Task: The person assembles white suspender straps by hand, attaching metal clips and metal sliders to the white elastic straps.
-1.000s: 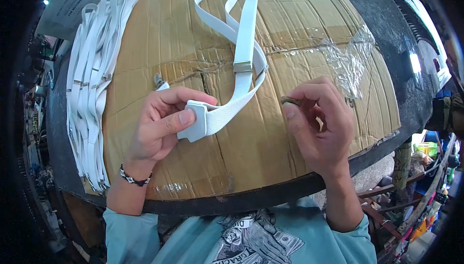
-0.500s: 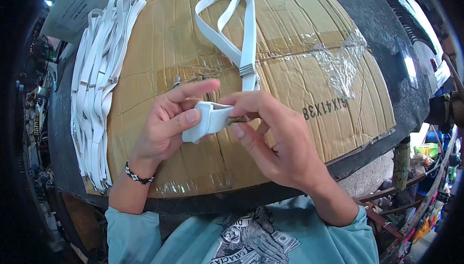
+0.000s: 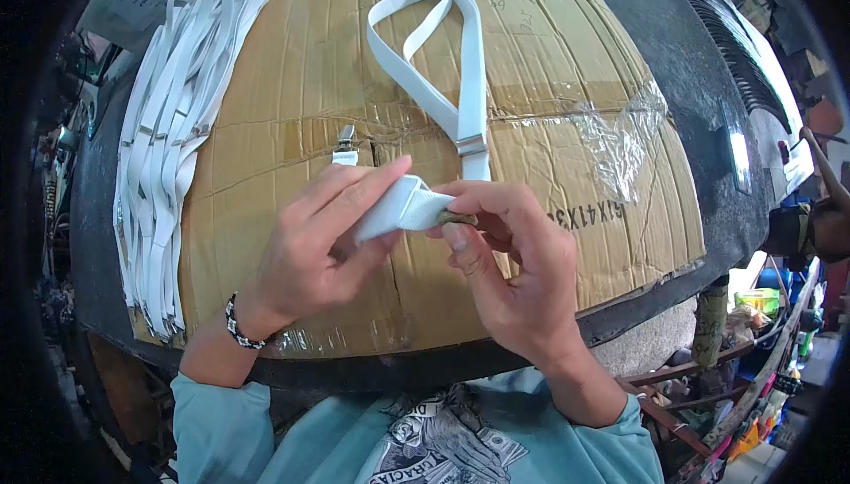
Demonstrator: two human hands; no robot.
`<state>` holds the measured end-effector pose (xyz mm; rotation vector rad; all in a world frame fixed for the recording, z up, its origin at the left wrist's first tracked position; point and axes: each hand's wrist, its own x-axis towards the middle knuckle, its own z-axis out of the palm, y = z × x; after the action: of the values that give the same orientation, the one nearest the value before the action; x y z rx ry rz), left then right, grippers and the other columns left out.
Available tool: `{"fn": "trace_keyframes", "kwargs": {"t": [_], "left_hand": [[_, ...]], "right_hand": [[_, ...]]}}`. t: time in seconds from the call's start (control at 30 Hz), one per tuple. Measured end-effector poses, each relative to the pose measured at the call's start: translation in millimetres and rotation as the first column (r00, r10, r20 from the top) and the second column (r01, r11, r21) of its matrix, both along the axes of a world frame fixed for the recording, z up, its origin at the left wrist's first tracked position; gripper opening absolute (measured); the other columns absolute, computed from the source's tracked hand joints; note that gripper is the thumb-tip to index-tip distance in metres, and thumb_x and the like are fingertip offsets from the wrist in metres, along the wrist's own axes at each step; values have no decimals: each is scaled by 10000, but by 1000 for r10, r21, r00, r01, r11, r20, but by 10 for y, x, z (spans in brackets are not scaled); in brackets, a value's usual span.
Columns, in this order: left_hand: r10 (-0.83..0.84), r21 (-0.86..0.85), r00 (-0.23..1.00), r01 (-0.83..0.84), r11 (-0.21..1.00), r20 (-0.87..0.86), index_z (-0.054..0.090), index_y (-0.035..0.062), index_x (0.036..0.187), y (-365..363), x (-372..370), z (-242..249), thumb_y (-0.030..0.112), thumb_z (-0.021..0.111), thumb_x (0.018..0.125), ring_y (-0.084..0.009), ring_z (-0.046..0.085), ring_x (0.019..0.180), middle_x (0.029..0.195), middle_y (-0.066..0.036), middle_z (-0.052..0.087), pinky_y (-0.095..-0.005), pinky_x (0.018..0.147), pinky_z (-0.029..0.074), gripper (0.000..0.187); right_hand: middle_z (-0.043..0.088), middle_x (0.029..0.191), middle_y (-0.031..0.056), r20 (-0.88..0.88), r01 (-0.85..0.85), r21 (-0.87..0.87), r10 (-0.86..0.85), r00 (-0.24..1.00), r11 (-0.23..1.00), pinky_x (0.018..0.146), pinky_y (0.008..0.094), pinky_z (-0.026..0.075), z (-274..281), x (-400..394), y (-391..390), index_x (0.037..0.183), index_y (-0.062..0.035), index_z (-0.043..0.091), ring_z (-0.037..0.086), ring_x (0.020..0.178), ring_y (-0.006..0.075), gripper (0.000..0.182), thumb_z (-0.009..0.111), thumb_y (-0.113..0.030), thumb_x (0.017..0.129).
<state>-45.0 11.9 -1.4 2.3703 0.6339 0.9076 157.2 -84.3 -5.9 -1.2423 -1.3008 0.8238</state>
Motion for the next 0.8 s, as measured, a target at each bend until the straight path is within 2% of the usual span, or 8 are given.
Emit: {"fn": "trace_keyframes", "kwargs": {"t": [0.1, 0.2, 0.3, 0.4, 0.5, 0.6, 0.7, 0.8], "left_hand": [[35, 101, 999, -30, 994, -40, 585, -5, 1413, 35, 2, -71, -19, 643, 881, -323, 660, 910, 1041, -157, 694, -406, 834, 507, 535], [48, 72, 999, -50, 996, 23, 571, 0, 1425, 24, 19, -132, -38, 612, 887, -318, 655, 904, 1044, -149, 701, -421, 840, 489, 541], [55, 21, 998, -54, 998, -32, 576, -5, 1402, -8, 10, -76, -13, 582, 904, -318, 630, 870, 1004, -147, 681, -414, 856, 472, 498], [-9, -230, 1000, 3, 973, -22, 577, -11, 1369, 4, -9, -14, 75, 591, 932, -304, 604, 844, 949, -135, 645, -395, 873, 457, 445], [-73, -376, 994, 99, 921, 83, 605, -19, 1304, 16, -72, 6, 212, 620, 974, -270, 588, 833, 920, -118, 614, -382, 841, 457, 403], [-97, -441, 986, 147, 885, 134, 663, -9, 1198, 35, -53, -41, 308, 727, 948, -219, 593, 802, 901, -91, 623, -353, 761, 467, 408], [-131, -571, 991, 129, 811, 38, 704, 6, 1097, 70, -78, -16, 354, 816, 895, -170, 579, 741, 870, -62, 621, -306, 671, 455, 418], [-99, -636, 990, 140, 759, 100, 723, 15, 1051, 71, -70, -76, 292, 873, 841, -153, 561, 687, 820, -45, 613, -276, 619, 426, 378]], "right_hand": [[680, 1205, 204, 150, 39, 103, -55, 987, 994, 745, 288, 610, -12, -69, -4, 1127, 31, 592, 747, 972, 229, 186, 650, 57, 952], [681, 1208, 222, 293, 35, 175, -86, 952, 984, 737, 299, 604, -4, -130, -23, 1109, 22, 611, 746, 939, 258, 195, 672, 60, 928], [682, 1194, 227, 410, 25, 235, -122, 904, 972, 725, 314, 597, -4, -174, -67, 1108, 17, 628, 740, 914, 295, 212, 693, 51, 909], [687, 1173, 236, 464, 6, 263, -132, 876, 965, 709, 330, 594, -43, -189, -116, 1107, 21, 647, 737, 899, 326, 230, 717, 41, 889], [694, 1163, 240, 496, -54, 294, -104, 862, 954, 681, 343, 596, -49, -199, -132, 1092, 33, 665, 740, 881, 338, 240, 734, 47, 863], [699, 1185, 241, 552, -165, 297, -28, 833, 941, 644, 346, 599, -31, -233, -176, 1066, 47, 683, 752, 865, 325, 257, 738, 73, 817], [703, 1188, 244, 560, -207, 282, 15, 828, 937, 655, 345, 605, -69, -242, -180, 1077, 49, 682, 757, 882, 316, 285, 734, 82, 799], [709, 1185, 243, 522, -234, 203, 97, 848, 951, 672, 345, 611, -33, -200, -203, 1059, 44, 683, 760, 901, 314, 268, 739, 78, 799]]}}
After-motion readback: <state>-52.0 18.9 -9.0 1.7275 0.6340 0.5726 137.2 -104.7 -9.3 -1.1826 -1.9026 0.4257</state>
